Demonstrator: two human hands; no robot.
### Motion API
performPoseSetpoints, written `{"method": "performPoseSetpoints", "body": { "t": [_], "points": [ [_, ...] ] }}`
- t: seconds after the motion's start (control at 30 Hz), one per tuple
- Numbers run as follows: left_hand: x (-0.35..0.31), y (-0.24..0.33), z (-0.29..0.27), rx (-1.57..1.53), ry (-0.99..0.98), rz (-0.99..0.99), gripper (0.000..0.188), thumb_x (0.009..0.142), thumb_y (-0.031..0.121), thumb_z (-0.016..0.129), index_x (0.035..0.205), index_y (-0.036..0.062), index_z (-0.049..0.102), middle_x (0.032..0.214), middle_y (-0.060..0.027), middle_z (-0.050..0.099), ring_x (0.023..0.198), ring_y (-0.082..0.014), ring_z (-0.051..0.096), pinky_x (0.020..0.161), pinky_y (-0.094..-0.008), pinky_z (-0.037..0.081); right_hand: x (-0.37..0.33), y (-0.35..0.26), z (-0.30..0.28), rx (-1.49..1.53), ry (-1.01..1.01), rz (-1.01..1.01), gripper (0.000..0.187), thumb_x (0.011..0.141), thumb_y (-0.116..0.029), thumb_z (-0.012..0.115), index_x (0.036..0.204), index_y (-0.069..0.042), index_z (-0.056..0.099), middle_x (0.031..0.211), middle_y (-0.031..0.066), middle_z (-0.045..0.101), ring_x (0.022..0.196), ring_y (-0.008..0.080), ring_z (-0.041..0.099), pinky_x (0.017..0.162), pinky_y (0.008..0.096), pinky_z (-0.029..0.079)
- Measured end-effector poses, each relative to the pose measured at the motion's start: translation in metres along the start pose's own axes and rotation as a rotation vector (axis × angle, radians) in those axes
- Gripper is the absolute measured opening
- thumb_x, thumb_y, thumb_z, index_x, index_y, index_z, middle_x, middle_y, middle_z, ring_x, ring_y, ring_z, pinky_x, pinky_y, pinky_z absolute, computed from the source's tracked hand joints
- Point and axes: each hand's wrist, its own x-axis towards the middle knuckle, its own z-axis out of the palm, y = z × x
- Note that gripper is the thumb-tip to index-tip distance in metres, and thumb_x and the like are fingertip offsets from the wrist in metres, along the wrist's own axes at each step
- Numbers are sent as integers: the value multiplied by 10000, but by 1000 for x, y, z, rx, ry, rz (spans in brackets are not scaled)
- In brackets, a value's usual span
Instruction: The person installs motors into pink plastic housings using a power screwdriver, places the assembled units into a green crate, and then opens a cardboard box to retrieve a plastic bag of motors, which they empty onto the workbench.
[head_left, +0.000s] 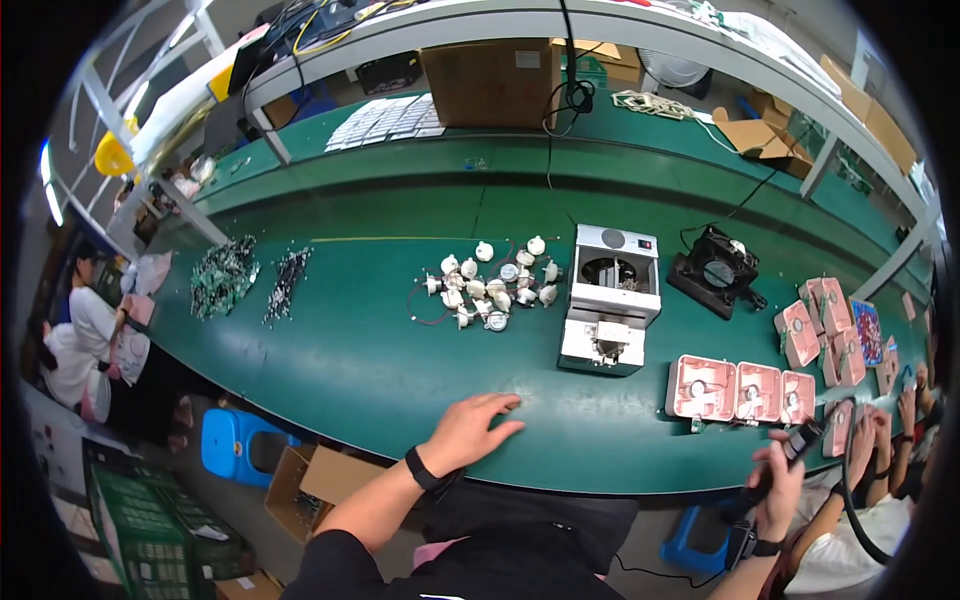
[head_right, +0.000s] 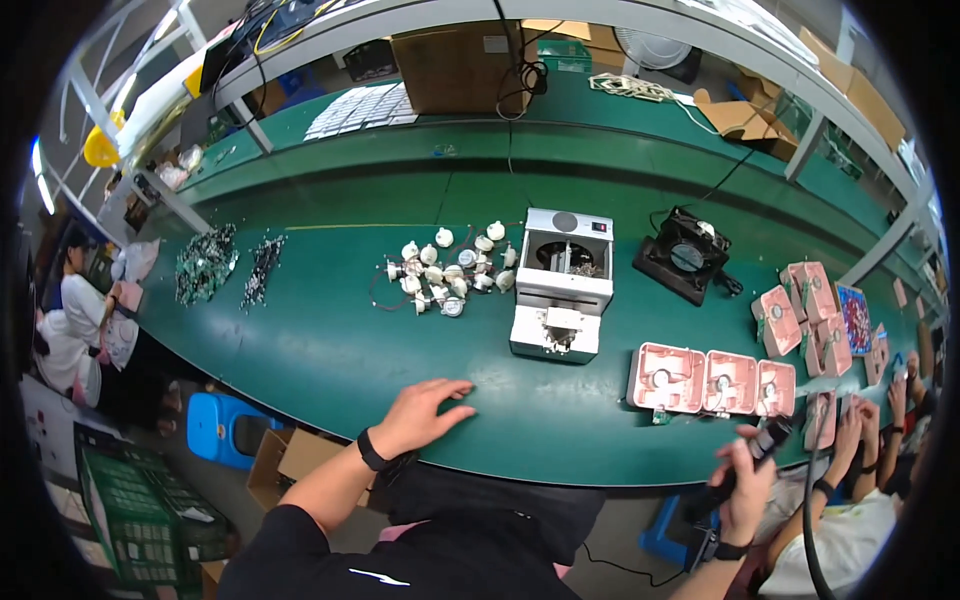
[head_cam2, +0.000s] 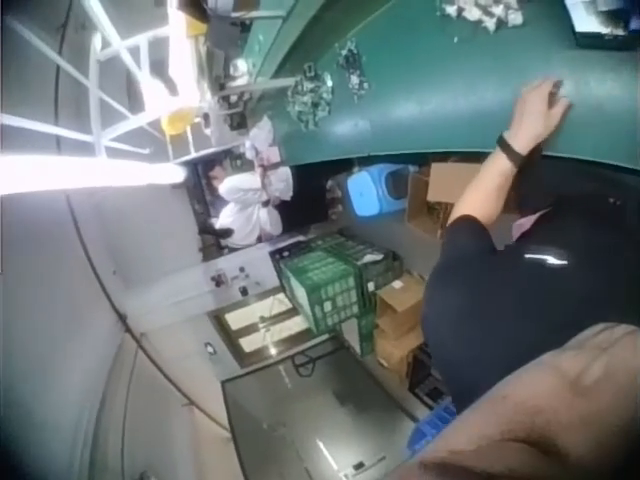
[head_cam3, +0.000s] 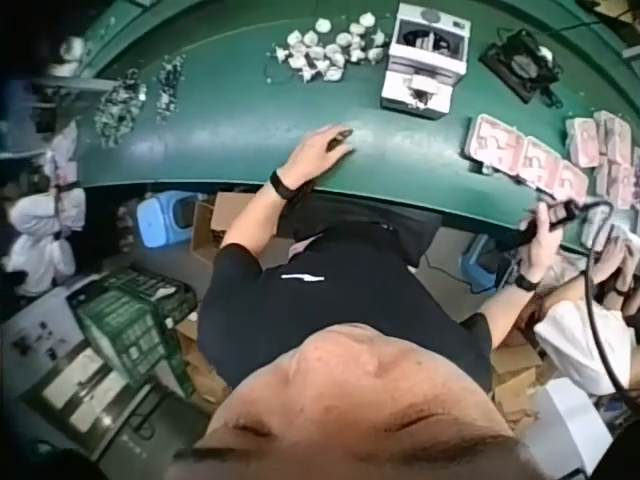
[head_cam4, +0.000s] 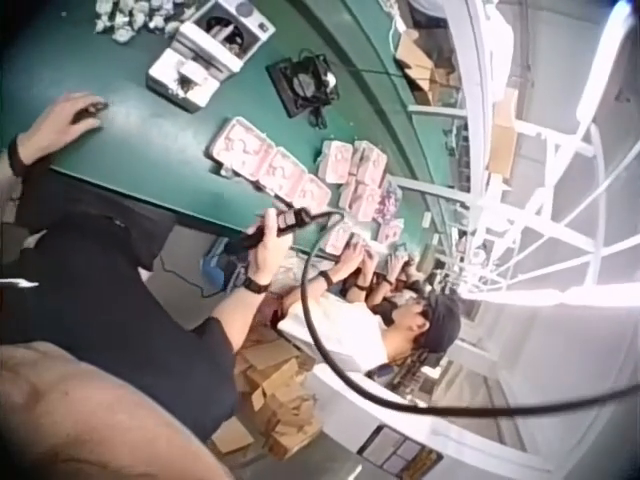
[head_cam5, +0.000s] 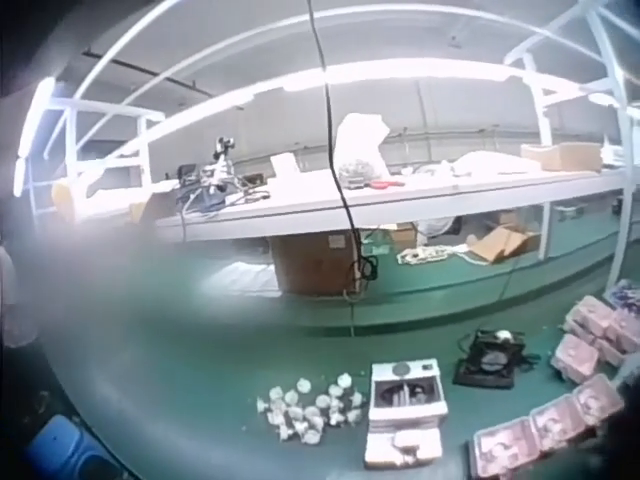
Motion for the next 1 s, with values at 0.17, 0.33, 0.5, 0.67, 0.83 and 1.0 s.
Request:
{"method": "performPoseSetpoints", "body": {
  "t": [0.17, 0.33, 0.5, 0.67, 0.83, 1.0],
  "points": [
    [-13, -18, -15, 22, 144, -59, 363, 810, 220, 707, 1115, 42, 625, 1028, -116, 655, 924, -304, 625, 818, -397, 503, 9, -9, 104, 171, -283, 204, 238, 926, -257, 606, 1043, -69, 518, 666, 21, 504, 488, 140, 484, 481, 305, 421],
    [-43, -31, -28, 144, 257, -27, 385, 792, 210, 729, 1116, 33, 621, 1133, -133, 606, 1045, -318, 573, 872, -390, 481, 62, -10, 183, 306, -301, 317, 295, 913, -347, 636, 982, -88, 513, 680, 28, 501, 554, 151, 512, 502, 315, 431],
    [-90, -63, -47, 239, 436, -182, 405, 782, 216, 734, 1122, 31, 613, 1219, -131, 566, 1118, -346, 524, 927, -425, 443, 94, 6, 211, 247, -253, 312, 318, 888, -338, 674, 911, -89, 477, 739, 42, 512, 558, 166, 523, 502, 317, 451],
    [-117, -79, -44, 348, 654, -297, 389, 783, 230, 725, 1105, 39, 620, 1243, -119, 561, 1132, -349, 517, 956, -443, 417, 106, 49, 217, 269, -272, 241, 334, 926, -300, 626, 1069, -30, 492, 936, 75, 575, 773, 169, 582, 687, 312, 494],
    [-111, -80, -36, 403, 706, -345, 365, 787, 239, 714, 1093, 60, 629, 1234, -98, 572, 1137, -328, 523, 959, -429, 414, 94, 75, 224, 112, -210, 18, 486, 961, -238, 567, 1308, 54, 392, 1198, 140, 561, 1079, 183, 543, 941, 283, 418],
    [-106, -82, -33, 397, 753, -377, 343, 778, 240, 708, 1073, 80, 640, 1200, -77, 593, 1130, -305, 532, 958, -419, 416, 85, 86, 215, -77, -231, -134, 540, 972, -193, 534, 1384, 78, 316, 1310, 186, 511, 1195, 214, 503, 1014, 285, 369]
  ]
}}
